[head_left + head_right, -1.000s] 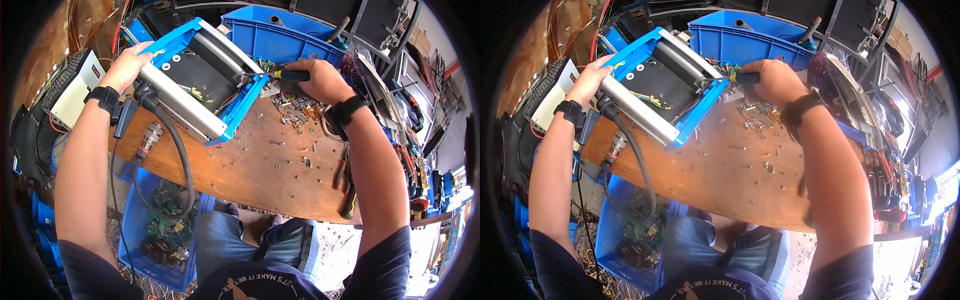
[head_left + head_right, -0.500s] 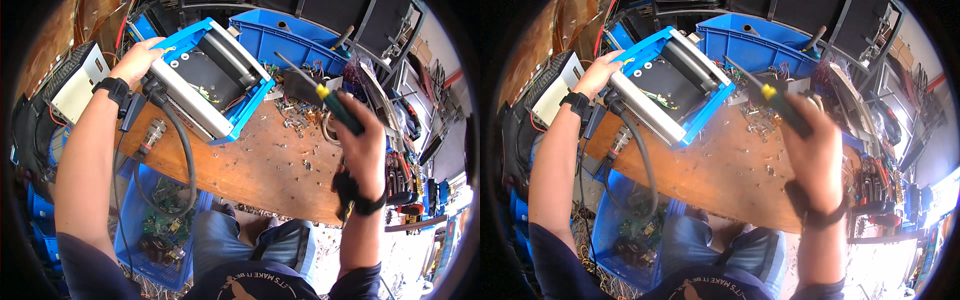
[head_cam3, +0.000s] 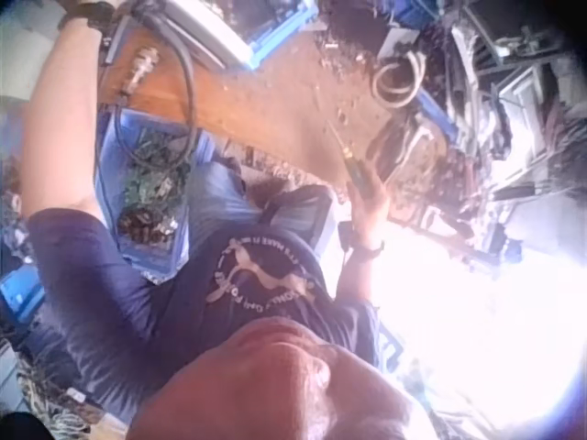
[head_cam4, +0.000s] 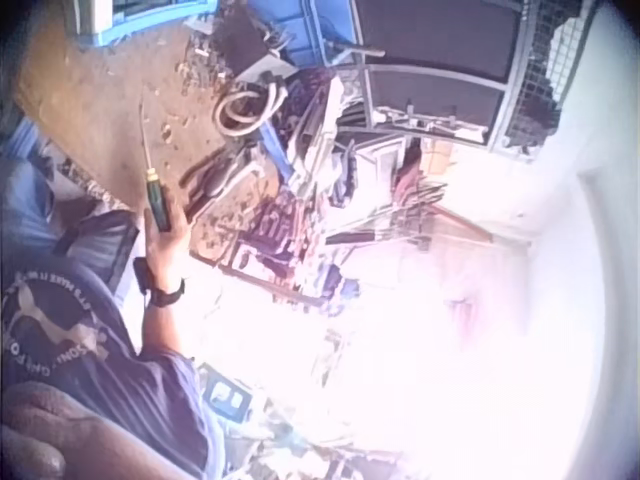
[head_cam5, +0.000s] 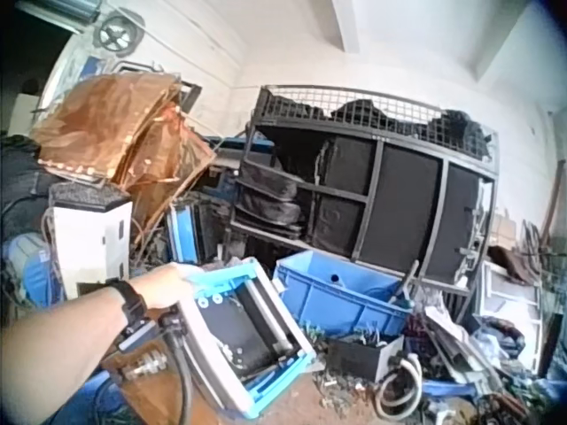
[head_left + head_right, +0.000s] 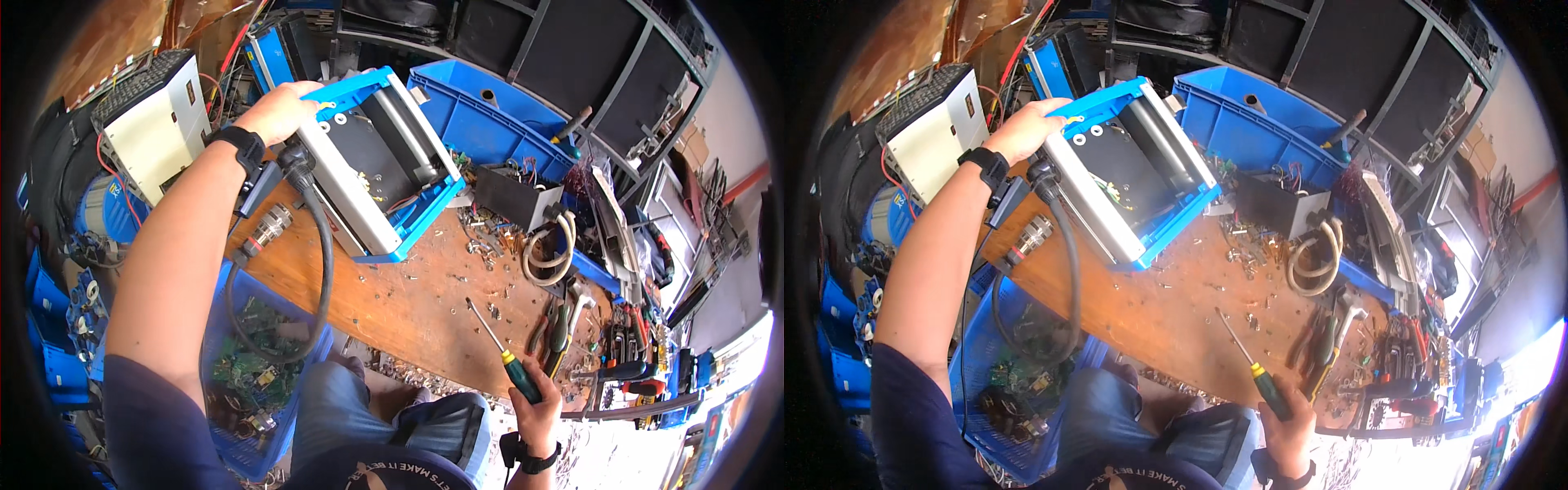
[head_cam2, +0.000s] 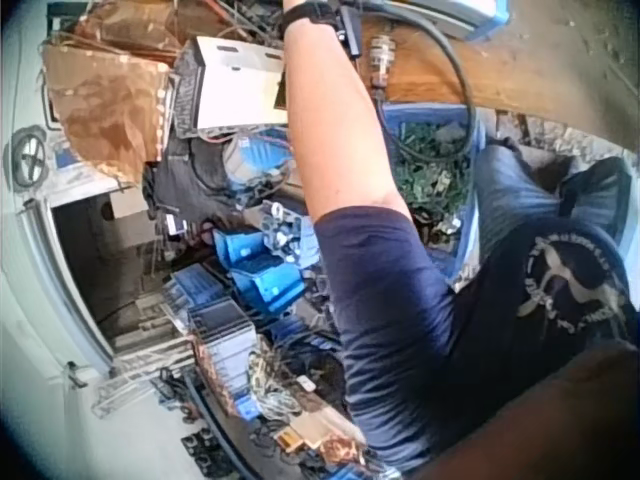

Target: The person disassembles a blue and white electronic device on a cluttered workbench. They use a screwdriver to remove screws and pry open the casing, then use pliers to cut wires and remove internal components. The person handles the device and its parts throughout the process.

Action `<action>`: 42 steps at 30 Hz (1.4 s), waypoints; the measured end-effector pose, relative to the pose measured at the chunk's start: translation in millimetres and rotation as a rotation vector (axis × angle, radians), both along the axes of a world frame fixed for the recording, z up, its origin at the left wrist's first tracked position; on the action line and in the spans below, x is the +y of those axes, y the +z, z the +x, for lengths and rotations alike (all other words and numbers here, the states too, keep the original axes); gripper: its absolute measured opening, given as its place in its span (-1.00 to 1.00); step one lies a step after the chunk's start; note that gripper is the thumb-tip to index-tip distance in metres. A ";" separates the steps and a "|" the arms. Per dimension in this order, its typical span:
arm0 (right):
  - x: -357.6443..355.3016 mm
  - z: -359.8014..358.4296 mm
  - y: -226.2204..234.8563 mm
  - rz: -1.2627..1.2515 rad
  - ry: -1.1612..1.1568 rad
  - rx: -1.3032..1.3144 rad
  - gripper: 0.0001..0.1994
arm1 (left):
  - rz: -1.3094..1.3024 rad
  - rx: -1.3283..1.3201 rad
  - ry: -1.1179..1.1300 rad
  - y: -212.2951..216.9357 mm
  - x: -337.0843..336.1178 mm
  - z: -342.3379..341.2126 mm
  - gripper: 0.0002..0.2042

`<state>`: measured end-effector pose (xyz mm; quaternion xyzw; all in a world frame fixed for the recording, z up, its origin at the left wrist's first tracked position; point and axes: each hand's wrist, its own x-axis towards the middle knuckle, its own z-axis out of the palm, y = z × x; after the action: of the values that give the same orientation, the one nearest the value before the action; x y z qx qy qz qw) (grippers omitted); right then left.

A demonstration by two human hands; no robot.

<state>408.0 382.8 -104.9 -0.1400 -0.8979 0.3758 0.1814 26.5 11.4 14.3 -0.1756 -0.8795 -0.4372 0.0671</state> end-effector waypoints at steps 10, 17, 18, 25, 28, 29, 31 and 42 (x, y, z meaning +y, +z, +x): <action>-5.2 1.6 -7.9 0.045 0.011 -0.056 -0.57 | 0.109 0.078 -0.043 -8.3 8.5 -2.7 -0.69; -3.8 0.2 -14.9 0.114 0.030 -0.056 -0.57 | 0.055 0.029 -0.079 -8.7 -0.6 -10.0 -0.63; -2.5 0.9 -17.0 0.139 0.032 -0.050 -0.57 | 0.062 0.027 -0.084 -9.4 -0.2 -12.0 -0.63; -5.2 9.2 -9.2 0.137 -0.002 -0.023 -0.64 | 0.158 0.036 -0.187 -9.7 10.8 -13.3 -0.68; -8.9 6.2 -3.2 0.075 -0.034 -0.051 -0.67 | 0.195 -0.013 -0.156 -10.2 -1.4 -5.7 -0.64; -5.7 7.4 3.2 0.082 -0.035 -0.043 -0.68 | 0.132 -0.004 -0.137 -6.0 3.8 0.6 -0.64; 1.4 11.9 29.8 0.147 0.017 -0.004 -0.69 | 0.044 0.099 -0.150 -20.8 -25.8 -40.0 -0.61; 62.1 129.6 215.6 0.383 -0.368 0.454 -0.60 | -0.021 0.188 -0.155 -41.9 -85.0 -113.2 -0.58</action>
<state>537.6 444.9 110.7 -0.1760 -0.8486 0.1833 0.4641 -86.8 -73.6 -27.6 -0.2842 -0.8576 -0.4135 0.1133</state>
